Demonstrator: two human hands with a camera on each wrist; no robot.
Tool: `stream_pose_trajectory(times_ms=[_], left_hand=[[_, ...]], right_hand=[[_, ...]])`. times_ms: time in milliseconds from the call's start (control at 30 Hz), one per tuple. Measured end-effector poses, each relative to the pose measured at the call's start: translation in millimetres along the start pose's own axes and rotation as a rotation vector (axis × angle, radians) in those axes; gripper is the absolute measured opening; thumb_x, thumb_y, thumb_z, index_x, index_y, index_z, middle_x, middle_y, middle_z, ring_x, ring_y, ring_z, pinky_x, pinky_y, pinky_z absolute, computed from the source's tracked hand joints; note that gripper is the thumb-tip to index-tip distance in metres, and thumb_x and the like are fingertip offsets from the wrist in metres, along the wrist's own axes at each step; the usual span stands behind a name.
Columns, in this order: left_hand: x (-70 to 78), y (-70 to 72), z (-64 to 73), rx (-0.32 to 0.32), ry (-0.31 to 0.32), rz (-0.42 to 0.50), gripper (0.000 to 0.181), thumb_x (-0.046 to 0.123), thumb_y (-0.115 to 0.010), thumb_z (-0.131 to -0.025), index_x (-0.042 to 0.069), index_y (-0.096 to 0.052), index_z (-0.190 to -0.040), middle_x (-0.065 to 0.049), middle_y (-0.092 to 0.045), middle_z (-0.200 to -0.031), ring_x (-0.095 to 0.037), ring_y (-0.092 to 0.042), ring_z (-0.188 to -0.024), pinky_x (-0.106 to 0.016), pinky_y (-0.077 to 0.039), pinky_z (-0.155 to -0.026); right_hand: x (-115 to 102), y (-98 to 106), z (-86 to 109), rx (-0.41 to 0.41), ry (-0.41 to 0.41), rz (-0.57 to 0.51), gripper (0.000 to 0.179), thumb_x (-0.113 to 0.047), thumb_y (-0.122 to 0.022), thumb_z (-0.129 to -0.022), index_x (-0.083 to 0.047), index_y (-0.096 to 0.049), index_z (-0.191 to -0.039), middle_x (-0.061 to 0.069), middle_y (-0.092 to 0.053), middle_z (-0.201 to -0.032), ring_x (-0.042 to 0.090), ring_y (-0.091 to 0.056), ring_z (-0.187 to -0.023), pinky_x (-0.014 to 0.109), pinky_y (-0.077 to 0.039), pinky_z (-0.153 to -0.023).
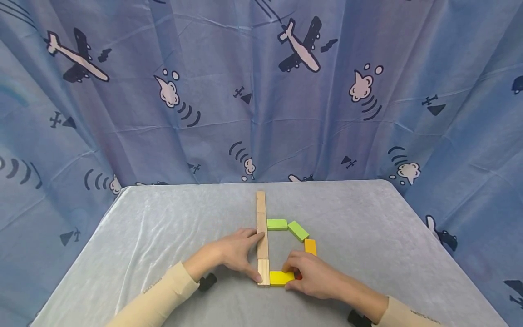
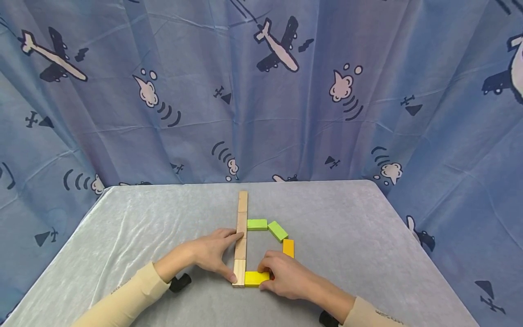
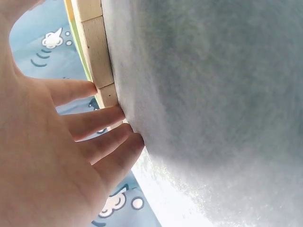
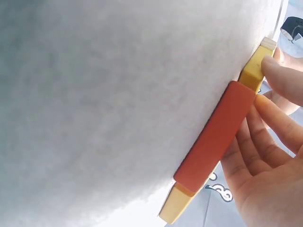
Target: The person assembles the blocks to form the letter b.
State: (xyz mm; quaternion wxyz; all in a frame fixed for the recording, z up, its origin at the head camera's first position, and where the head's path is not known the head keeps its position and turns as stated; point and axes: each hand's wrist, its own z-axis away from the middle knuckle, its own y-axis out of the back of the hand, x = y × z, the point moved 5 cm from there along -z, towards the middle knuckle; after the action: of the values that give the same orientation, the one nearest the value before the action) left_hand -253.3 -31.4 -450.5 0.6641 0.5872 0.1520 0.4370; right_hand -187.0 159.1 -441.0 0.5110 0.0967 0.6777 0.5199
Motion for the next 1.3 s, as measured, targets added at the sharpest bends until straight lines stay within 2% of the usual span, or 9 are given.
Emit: stream_pose_trajectory(times_ms=[300,633,800,967,1167,1300], left_hand=[[-0.1,-0.1,-0.1,-0.007,-0.009,0.021,0.115,0.07,-0.079,-0.073,0.016,-0.03,-0.161,-0.01,-0.031,-0.163,-0.027,-0.03,-0.149,-0.046,-0.034,-0.116],[-0.3,0.6,0.6,0.036,-0.018,0.018,0.102,0.069,-0.072,-0.081,0.016,-0.034,-0.159,-0.008,-0.038,-0.159,-0.026,-0.034,-0.147,-0.046,-0.037,-0.115],[-0.3,1.4,0.6,0.056,-0.022,0.034,0.097,0.066,-0.072,-0.083,0.015,-0.037,-0.158,-0.009,-0.04,-0.158,-0.027,-0.036,-0.145,-0.047,-0.038,-0.113],[-0.3,2.8,-0.2,0.068,-0.018,0.045,0.091,0.063,-0.071,-0.085,0.015,-0.041,-0.156,-0.009,-0.041,-0.157,-0.028,-0.037,-0.145,-0.047,-0.038,-0.113],[-0.6,2.9,-1.1,0.074,-0.026,0.041,0.089,0.062,-0.071,-0.086,0.014,-0.041,-0.155,-0.01,-0.042,-0.157,-0.029,-0.037,-0.145,-0.047,-0.037,-0.114],[-0.6,2.6,-1.5,0.078,-0.025,0.037,0.089,0.062,-0.07,-0.087,0.014,-0.041,-0.156,-0.01,-0.042,-0.157,-0.029,-0.038,-0.144,-0.046,-0.036,-0.115]], right_hand=[[2,0,-0.1,-0.005,-0.005,-0.009,0.025,-0.025,-0.085,-0.084,-0.015,-0.074,-0.105,-0.012,-0.059,-0.095,0.004,-0.054,-0.081,0.023,-0.049,-0.071],[1,1,1.2,-0.008,-0.001,-0.017,0.024,-0.025,-0.084,-0.085,-0.017,-0.074,-0.105,-0.012,-0.06,-0.096,0.004,-0.055,-0.082,0.023,-0.05,-0.071],[0,8,4.0,0.015,0.007,-0.009,0.023,-0.023,-0.083,-0.086,-0.017,-0.074,-0.106,-0.012,-0.062,-0.1,0.007,-0.058,-0.089,0.026,-0.052,-0.078],[2,20,10.1,0.037,-0.03,0.036,0.023,-0.023,-0.081,-0.088,-0.015,-0.074,-0.109,-0.011,-0.064,-0.103,0.011,-0.059,-0.096,0.032,-0.053,-0.086],[8,34,21.8,0.064,-0.105,0.099,0.024,-0.025,-0.081,-0.087,-0.014,-0.074,-0.108,-0.009,-0.063,-0.101,0.014,-0.057,-0.093,0.038,-0.053,-0.086],[11,40,29.4,0.09,-0.126,0.143,0.026,-0.029,-0.083,-0.085,-0.015,-0.074,-0.104,-0.01,-0.062,-0.097,0.014,-0.057,-0.092,0.04,-0.054,-0.085]])
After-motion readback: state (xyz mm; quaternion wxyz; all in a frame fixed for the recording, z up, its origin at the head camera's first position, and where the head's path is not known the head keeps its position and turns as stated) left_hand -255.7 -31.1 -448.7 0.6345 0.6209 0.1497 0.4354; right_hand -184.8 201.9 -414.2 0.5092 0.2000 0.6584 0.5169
